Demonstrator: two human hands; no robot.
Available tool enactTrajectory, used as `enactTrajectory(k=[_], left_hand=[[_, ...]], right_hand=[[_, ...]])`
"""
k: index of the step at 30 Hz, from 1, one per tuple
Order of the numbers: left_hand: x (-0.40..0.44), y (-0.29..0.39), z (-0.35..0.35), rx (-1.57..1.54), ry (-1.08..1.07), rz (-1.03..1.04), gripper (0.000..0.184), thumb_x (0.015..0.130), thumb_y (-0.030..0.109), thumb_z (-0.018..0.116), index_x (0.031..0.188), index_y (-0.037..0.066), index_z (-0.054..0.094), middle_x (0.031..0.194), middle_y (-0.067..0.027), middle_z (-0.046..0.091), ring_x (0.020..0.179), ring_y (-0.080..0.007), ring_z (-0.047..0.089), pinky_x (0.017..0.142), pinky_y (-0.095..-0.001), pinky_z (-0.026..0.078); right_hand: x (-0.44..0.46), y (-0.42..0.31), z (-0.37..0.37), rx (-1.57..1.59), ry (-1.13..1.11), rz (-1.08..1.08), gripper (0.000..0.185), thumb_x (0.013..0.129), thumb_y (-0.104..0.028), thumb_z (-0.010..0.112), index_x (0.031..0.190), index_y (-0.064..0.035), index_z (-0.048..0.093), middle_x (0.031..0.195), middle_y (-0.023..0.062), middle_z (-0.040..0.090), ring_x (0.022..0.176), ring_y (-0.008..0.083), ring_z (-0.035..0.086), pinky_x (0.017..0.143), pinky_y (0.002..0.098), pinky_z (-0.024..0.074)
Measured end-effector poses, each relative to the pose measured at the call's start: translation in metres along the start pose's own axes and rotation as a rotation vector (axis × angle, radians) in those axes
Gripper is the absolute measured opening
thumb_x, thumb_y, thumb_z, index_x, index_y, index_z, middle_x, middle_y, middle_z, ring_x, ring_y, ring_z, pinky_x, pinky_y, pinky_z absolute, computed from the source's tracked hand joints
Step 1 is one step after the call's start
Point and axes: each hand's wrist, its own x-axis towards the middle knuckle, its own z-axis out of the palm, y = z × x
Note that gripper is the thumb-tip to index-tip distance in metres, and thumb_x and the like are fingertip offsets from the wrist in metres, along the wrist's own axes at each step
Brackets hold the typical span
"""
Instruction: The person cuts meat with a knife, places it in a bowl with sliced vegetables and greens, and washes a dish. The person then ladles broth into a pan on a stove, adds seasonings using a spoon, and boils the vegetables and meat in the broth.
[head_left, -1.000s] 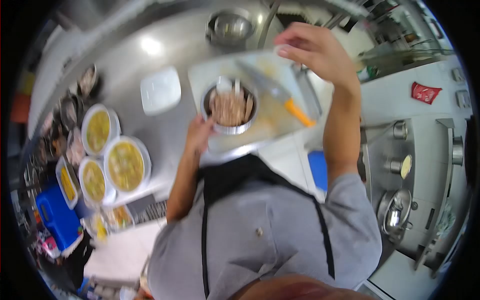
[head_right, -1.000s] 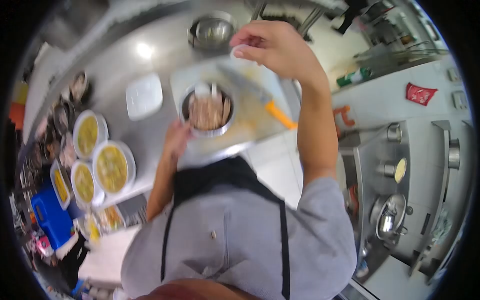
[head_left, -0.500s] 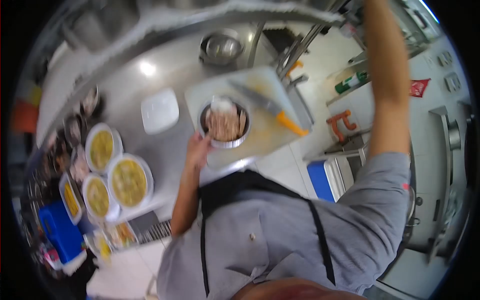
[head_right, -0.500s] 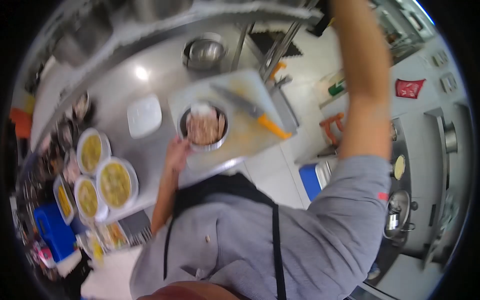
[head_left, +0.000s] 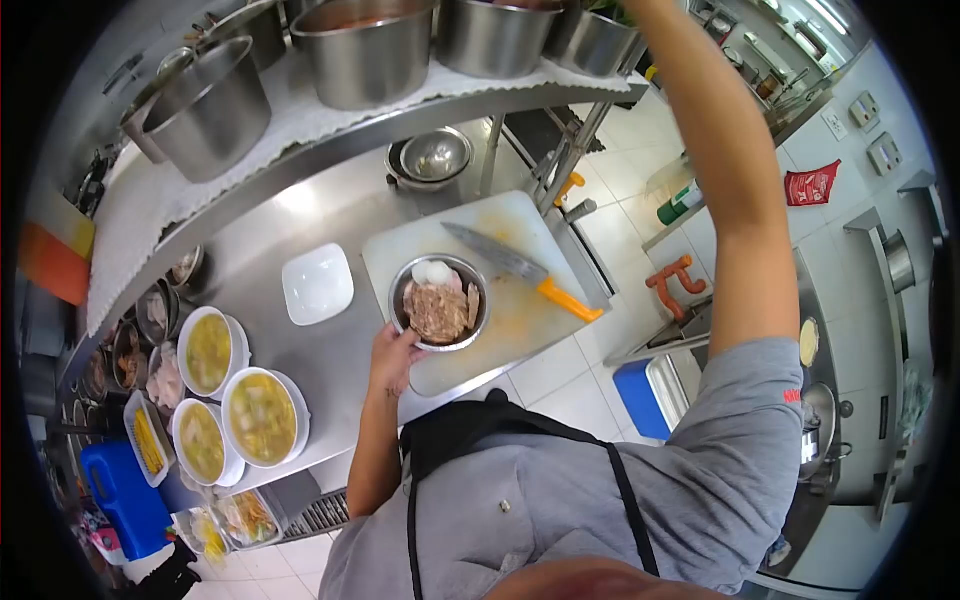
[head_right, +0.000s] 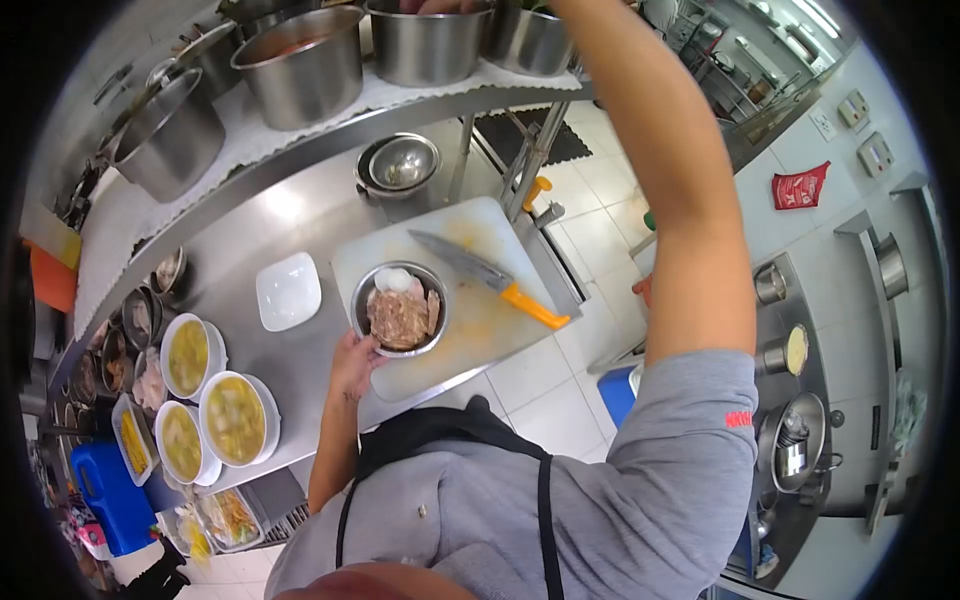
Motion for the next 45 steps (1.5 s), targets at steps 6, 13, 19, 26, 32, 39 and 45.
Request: enactTrajectory(k=[6, 13, 19, 26, 32, 39, 45], left_hand=[[-0.006, 0.000, 0.000, -0.013, -0.021, -0.004, 0.027, 0.086, 0.002, 0.054, 0.114, 0.001, 0.056, 0.101, -0.0100, 0.067, 0.084, -0.0207, 0.068, 0.076, -0.0355, 0.057], [-0.004, 0.005, 0.001, -0.054, -0.024, -0.010, 0.027, 0.086, 0.000, 0.053, 0.113, -0.001, 0.056, 0.100, -0.0111, 0.066, 0.084, -0.0207, 0.068, 0.073, -0.0337, 0.058], [0.000, 0.001, -0.004, -0.042, -0.038, -0.007, 0.027, 0.086, 0.001, 0.053, 0.113, 0.000, 0.056, 0.101, -0.0103, 0.066, 0.083, -0.0196, 0.068, 0.072, -0.0326, 0.058], [-0.001, 0.006, -0.002, -0.046, -0.039, -0.017, 0.028, 0.086, 0.000, 0.054, 0.114, -0.001, 0.057, 0.100, -0.0099, 0.066, 0.082, -0.0187, 0.068, 0.069, -0.0310, 0.058], [0.000, 0.003, -0.005, -0.066, -0.052, -0.030, 0.028, 0.086, 0.001, 0.054, 0.114, 0.000, 0.056, 0.103, -0.0100, 0.066, 0.087, -0.0192, 0.068, 0.070, -0.0318, 0.058], [0.000, 0.009, -0.004, 0.120, 0.001, -0.031, 0.020, 0.092, 0.014, 0.058, 0.109, 0.005, 0.054, 0.087, -0.0030, 0.058, 0.072, -0.0134, 0.057, 0.063, -0.0307, 0.054], [0.010, -0.003, -0.011, 0.016, -0.054, -0.051, 0.030, 0.089, 0.005, 0.053, 0.118, -0.001, 0.052, 0.110, -0.0129, 0.064, 0.095, -0.0224, 0.066, 0.080, -0.0353, 0.057]], right_hand=[[0.060, 0.017, 0.029, 0.047, -0.263, -0.042, 0.055, 0.080, -0.032, 0.066, 0.126, -0.0030, 0.059, 0.126, 0.0195, 0.060, 0.116, 0.0333, 0.056, 0.097, 0.0430, 0.0437], [0.058, 0.021, 0.036, 0.001, -0.080, -0.086, 0.044, 0.080, -0.028, 0.065, 0.115, -0.0013, 0.064, 0.116, 0.0193, 0.066, 0.108, 0.0325, 0.061, 0.090, 0.0443, 0.0459], [0.003, -0.016, 0.005, 0.439, 0.105, 0.226, 0.021, 0.076, -0.016, 0.068, 0.094, -0.0062, 0.065, 0.089, 0.0124, 0.065, 0.088, 0.0236, 0.062, 0.076, 0.0373, 0.0499], [0.000, 0.021, 0.022, 0.831, 0.399, -0.096, 0.027, 0.073, -0.008, 0.074, 0.098, -0.0054, 0.064, 0.100, 0.0069, 0.063, 0.089, 0.0190, 0.061, 0.071, 0.0323, 0.0541], [-0.014, 0.018, 0.020, 1.004, 0.430, -0.021, 0.028, 0.075, -0.011, 0.077, 0.100, -0.0059, 0.065, 0.101, 0.0090, 0.066, 0.094, 0.0211, 0.064, 0.076, 0.0329, 0.0576], [-0.059, -0.040, 0.053, 0.928, 0.520, -0.227, 0.018, 0.080, -0.005, 0.070, 0.097, -0.0099, 0.066, 0.096, 0.0113, 0.068, 0.082, 0.0182, 0.070, 0.060, 0.0223, 0.0602], [-0.029, -0.101, 0.267, 0.922, -0.222, -0.100, 0.014, 0.087, -0.012, 0.065, 0.098, -0.0058, 0.059, 0.091, 0.0061, 0.062, 0.082, 0.0151, 0.062, 0.063, 0.0283, 0.0570]])
